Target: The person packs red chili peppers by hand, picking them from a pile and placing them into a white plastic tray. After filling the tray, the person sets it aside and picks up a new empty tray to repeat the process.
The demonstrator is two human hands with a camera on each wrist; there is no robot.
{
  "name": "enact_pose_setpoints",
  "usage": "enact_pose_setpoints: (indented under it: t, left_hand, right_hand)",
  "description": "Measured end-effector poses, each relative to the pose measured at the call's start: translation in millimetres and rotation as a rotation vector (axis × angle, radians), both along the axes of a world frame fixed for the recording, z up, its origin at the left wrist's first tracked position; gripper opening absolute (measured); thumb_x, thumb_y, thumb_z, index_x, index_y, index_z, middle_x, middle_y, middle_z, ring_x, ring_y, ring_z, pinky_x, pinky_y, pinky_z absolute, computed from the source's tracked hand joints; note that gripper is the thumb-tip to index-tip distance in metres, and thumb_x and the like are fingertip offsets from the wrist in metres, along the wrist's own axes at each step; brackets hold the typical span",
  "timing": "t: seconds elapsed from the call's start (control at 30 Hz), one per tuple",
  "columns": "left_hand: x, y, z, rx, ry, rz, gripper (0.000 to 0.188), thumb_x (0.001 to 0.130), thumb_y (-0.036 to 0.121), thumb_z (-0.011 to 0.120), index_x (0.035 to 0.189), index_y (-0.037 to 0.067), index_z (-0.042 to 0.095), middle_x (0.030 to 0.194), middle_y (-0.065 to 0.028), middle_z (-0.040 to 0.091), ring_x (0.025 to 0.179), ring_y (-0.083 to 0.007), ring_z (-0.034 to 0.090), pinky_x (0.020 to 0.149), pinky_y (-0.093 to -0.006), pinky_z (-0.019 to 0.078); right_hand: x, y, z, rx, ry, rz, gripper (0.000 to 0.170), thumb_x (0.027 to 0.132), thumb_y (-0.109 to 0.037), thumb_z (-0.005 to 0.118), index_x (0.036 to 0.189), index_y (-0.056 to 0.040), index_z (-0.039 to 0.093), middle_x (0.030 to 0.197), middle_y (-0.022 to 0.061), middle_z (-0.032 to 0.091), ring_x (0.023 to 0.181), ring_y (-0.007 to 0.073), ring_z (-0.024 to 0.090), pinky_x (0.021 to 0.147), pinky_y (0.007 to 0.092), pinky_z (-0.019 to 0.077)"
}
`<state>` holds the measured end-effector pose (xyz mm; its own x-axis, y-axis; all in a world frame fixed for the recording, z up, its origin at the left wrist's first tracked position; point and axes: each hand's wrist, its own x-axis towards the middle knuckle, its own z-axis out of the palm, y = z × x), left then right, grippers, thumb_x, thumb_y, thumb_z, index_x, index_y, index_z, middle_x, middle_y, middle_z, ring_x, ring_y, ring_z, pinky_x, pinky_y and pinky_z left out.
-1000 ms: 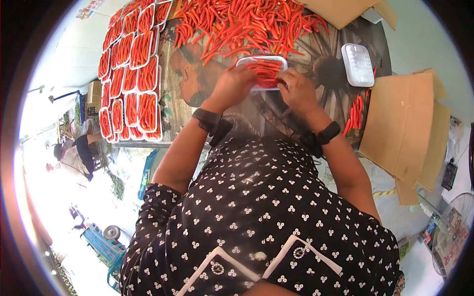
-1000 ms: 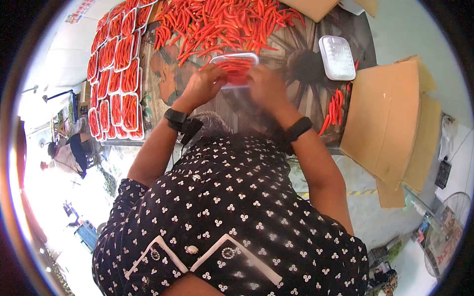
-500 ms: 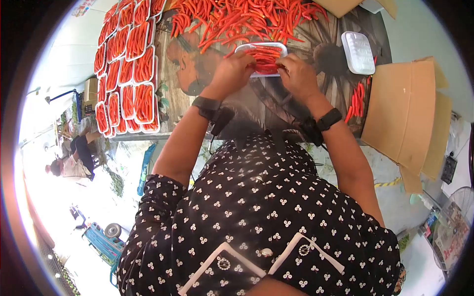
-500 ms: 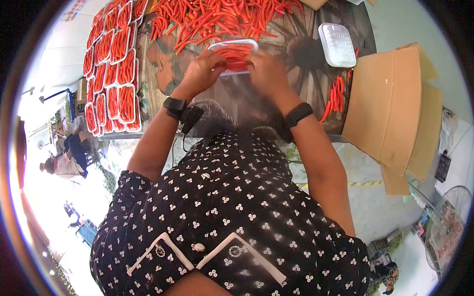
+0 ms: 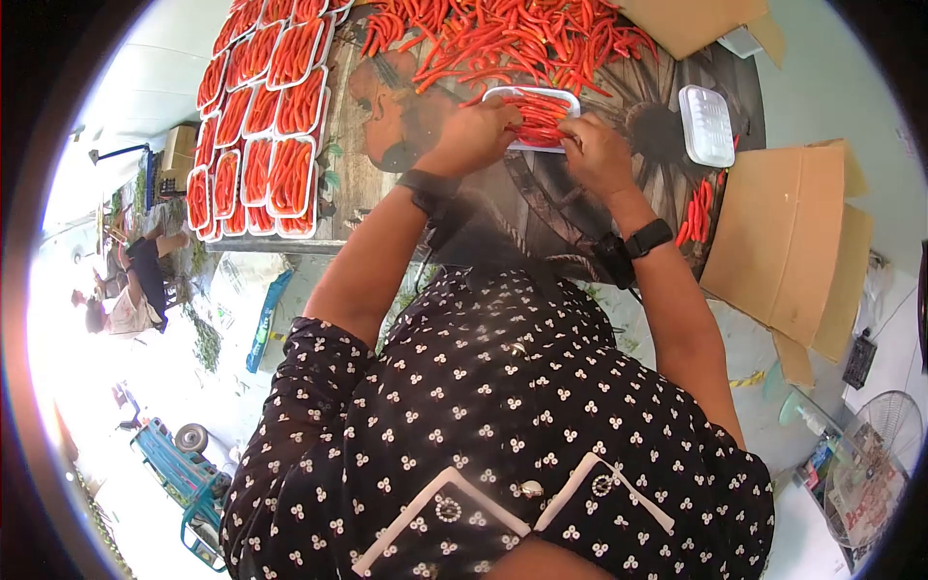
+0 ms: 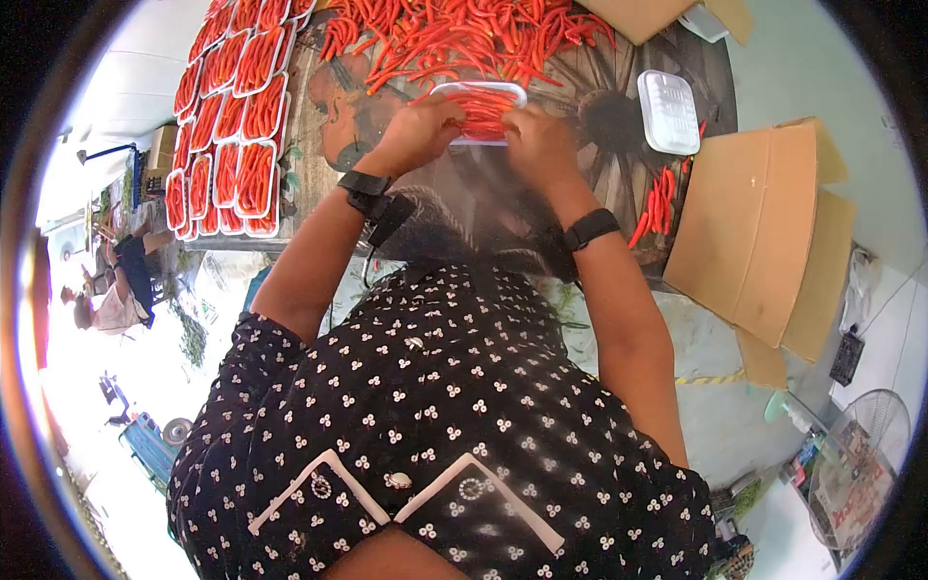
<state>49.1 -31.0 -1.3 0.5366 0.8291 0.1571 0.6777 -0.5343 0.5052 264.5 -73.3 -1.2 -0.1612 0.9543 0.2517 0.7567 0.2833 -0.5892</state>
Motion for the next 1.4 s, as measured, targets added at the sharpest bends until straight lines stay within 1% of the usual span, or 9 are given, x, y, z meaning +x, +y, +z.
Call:
enact_pose_setpoints:
  t: [0.1,0.37,0.43,0.53,0.6,0.7,0.97,1.33,1.4]
  left_hand:
    - [0,0,1,-0.015,0.016,0.006,0.013,0.08,0.017,0.063,0.091,0.009,0.061,0.092,-0.0127,0.062,0.087,-0.0341,0.061,0.073,-0.0427,0.049]
    - [0,4,5,-0.113,0.086,-0.005,0.019,0.08,0.018,0.061,0.097,0.009,0.062,0.095,-0.0151,0.063,0.09,-0.0352,0.061,0.076,-0.0441,0.0493]
    - [0,3,0,-0.055,-0.037,0.032,0.027,0.08,0.017,0.061,0.106,0.008,0.062,0.102,-0.0167,0.064,0.093,-0.0357,0.062,0.079,-0.0433,0.0498]
    - [-1,3,-4,-0.005,-0.107,0.019,0.026,0.077,0.015,0.062,0.101,0.009,0.055,0.095,-0.0157,0.061,0.086,-0.0356,0.062,0.072,-0.0472,0.0485]
    - [-2,5,-6,-0.008,-0.086,0.006,0.025,0.077,0.015,0.062,0.101,0.009,0.056,0.095,-0.0159,0.061,0.086,-0.0356,0.062,0.073,-0.0468,0.0487]
    - [-2,7,-11,0.018,-0.08,-0.034,0.023,0.077,0.014,0.062,0.099,0.009,0.057,0.094,-0.0162,0.062,0.086,-0.0354,0.062,0.073,-0.0462,0.0492]
    - [-1,4,2,-0.004,-0.059,-0.042,0.015,0.081,0.016,0.061,0.093,0.008,0.062,0.092,-0.0155,0.063,0.087,-0.0349,0.061,0.074,-0.0439,0.0499]
    - [1,4,7,-0.037,0.015,-0.034,0.023,0.08,0.015,0.061,0.102,0.009,0.062,0.099,-0.017,0.063,0.093,-0.0352,0.061,0.078,-0.0436,0.0504]
    - [1,5,6,-0.037,0.006,-0.037,0.023,0.08,0.015,0.061,0.102,0.009,0.062,0.1,-0.0171,0.063,0.093,-0.0354,0.061,0.078,-0.0435,0.0504]
  right_hand:
    - [2,2,5,-0.027,-0.035,0.021,0.018,0.081,-0.015,0.059,0.095,-0.009,0.068,0.094,0.0121,0.064,0.087,0.0336,0.062,0.076,0.0427,0.0496]
    - [6,14,7,-0.02,-0.041,-0.006,0.018,0.08,-0.018,0.058,0.093,-0.0103,0.067,0.093,0.0104,0.063,0.088,0.0324,0.062,0.075,0.0432,0.0491]
    - [6,18,6,0.007,-0.05,-0.009,0.017,0.079,-0.019,0.058,0.091,-0.0102,0.067,0.092,0.0101,0.063,0.088,0.0325,0.062,0.075,0.0438,0.049]
    - [5,23,3,0.014,-0.148,0.005,0.017,0.077,-0.014,0.065,0.093,-0.0096,0.068,0.092,0.0096,0.064,0.085,0.0307,0.063,0.074,0.0391,0.05]
    - [2,21,0,0.034,-0.138,0.042,0.011,0.079,-0.017,0.057,0.085,-0.0102,0.064,0.085,0.012,0.061,0.083,0.0339,0.061,0.071,0.0466,0.0483]
    - [1,21,0,0.008,-0.157,0.012,0.016,0.075,-0.015,0.067,0.09,-0.0098,0.067,0.087,0.0087,0.064,0.084,0.0305,0.062,0.071,0.0395,0.0499]
    - [-2,23,1,-0.007,-0.144,0.052,0.013,0.075,-0.015,0.067,0.087,-0.0095,0.067,0.086,0.0095,0.063,0.083,0.031,0.062,0.071,0.0398,0.0496]
    - [-4,25,-3,0.006,-0.131,0.067,0.013,0.074,-0.012,0.069,0.086,-0.0077,0.067,0.085,0.0101,0.064,0.084,0.0307,0.062,0.072,0.0397,0.0499]
    - [-5,26,-5,0.062,-0.044,0.103,0.011,0.076,-0.014,0.057,0.081,-0.0075,0.064,0.084,0.0132,0.061,0.081,0.035,0.06,0.07,0.046,0.0479]
